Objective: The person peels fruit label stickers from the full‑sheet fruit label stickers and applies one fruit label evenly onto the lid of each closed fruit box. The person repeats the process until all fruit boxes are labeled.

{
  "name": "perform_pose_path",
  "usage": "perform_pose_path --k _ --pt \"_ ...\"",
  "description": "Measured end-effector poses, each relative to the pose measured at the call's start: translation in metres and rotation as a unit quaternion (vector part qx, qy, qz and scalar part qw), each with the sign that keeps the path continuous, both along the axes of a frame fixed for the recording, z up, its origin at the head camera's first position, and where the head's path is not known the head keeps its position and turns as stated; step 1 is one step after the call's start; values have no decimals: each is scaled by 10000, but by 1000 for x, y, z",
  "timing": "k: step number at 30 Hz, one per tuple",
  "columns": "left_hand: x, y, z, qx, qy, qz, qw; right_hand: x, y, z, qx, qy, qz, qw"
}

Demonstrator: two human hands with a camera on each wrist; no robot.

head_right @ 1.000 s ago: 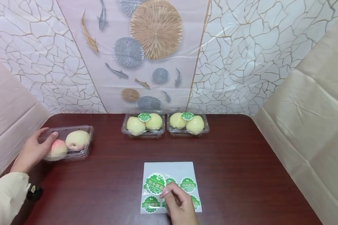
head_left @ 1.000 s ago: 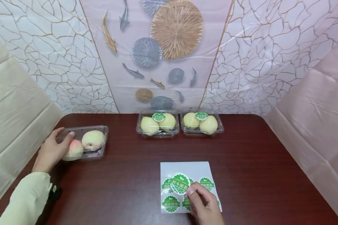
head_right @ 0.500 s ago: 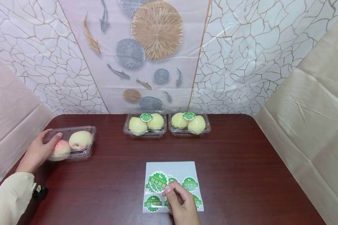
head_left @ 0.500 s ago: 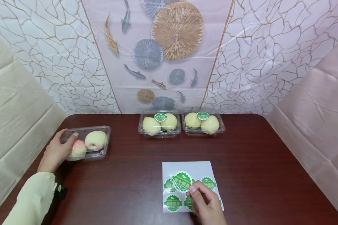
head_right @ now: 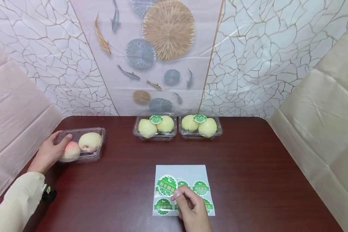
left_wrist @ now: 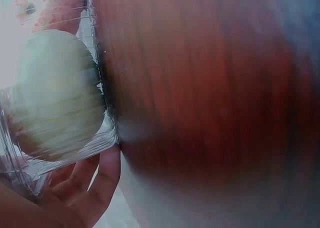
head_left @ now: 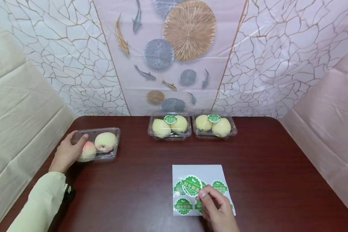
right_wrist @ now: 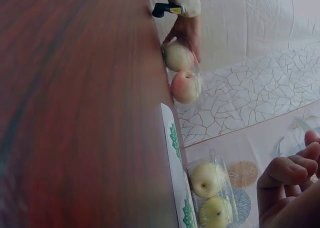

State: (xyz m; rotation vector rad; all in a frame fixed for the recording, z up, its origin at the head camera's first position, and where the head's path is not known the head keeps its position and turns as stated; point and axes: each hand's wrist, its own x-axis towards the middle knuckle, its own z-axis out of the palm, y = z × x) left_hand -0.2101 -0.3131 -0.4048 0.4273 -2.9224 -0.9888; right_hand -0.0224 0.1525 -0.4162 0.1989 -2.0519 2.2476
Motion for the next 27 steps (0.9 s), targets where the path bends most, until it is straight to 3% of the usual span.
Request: perform_pose_path --k 9,17,27 --pt "-2 3 -4 37 55 -19 10000 0 3 0 -95 -59 -169 9998" --pt "-3 0 6 65 131 -86 9999 -1 0 4 -115 53 -159 9998" --pt "0 0 -1 60 60 -250 9997 2 2 6 -43 -205 -229 9995"
